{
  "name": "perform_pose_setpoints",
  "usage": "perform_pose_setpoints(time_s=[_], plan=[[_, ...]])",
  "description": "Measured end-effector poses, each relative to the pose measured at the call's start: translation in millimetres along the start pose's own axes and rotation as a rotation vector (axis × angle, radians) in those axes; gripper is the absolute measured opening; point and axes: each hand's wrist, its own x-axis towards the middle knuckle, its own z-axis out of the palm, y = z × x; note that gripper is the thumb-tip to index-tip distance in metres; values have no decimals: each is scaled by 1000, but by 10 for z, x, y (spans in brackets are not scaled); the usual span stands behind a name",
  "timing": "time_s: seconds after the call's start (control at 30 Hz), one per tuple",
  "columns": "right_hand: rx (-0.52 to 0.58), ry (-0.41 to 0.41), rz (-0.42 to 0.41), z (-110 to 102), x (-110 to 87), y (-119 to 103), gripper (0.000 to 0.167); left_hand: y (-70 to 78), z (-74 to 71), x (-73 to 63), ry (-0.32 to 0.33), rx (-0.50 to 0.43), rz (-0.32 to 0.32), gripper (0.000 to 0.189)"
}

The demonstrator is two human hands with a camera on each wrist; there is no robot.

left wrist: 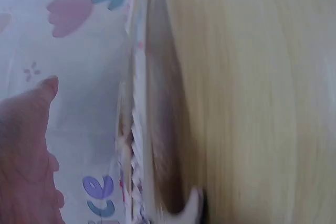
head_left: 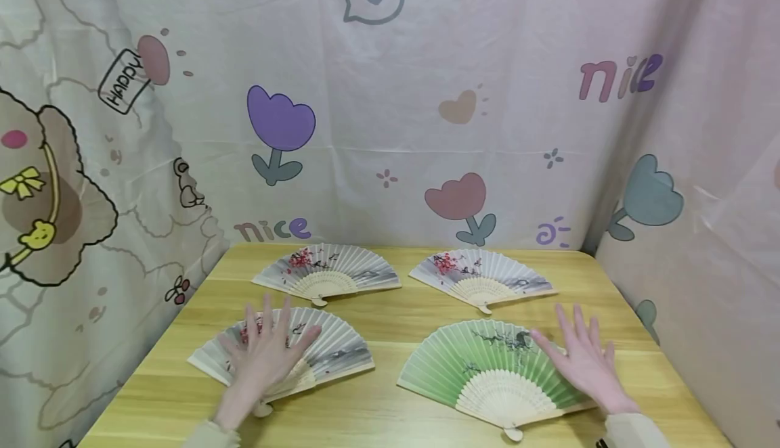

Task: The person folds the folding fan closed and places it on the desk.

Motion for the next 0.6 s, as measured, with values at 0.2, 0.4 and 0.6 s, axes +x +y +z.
perform_pose_setpoints(time_s=[0.2, 0.4, 0.6], plan=[[138, 12, -19, -44, 7, 38, 88, 198, -22, -75, -57, -54, -25, 99], [380, -23, -8, -139, 21, 128, 85, 430, 0, -116, -45, -150, 12, 95], [668, -137, 80, -280, 23, 257, 81, 645, 108, -134, 7, -289, 69, 91]])
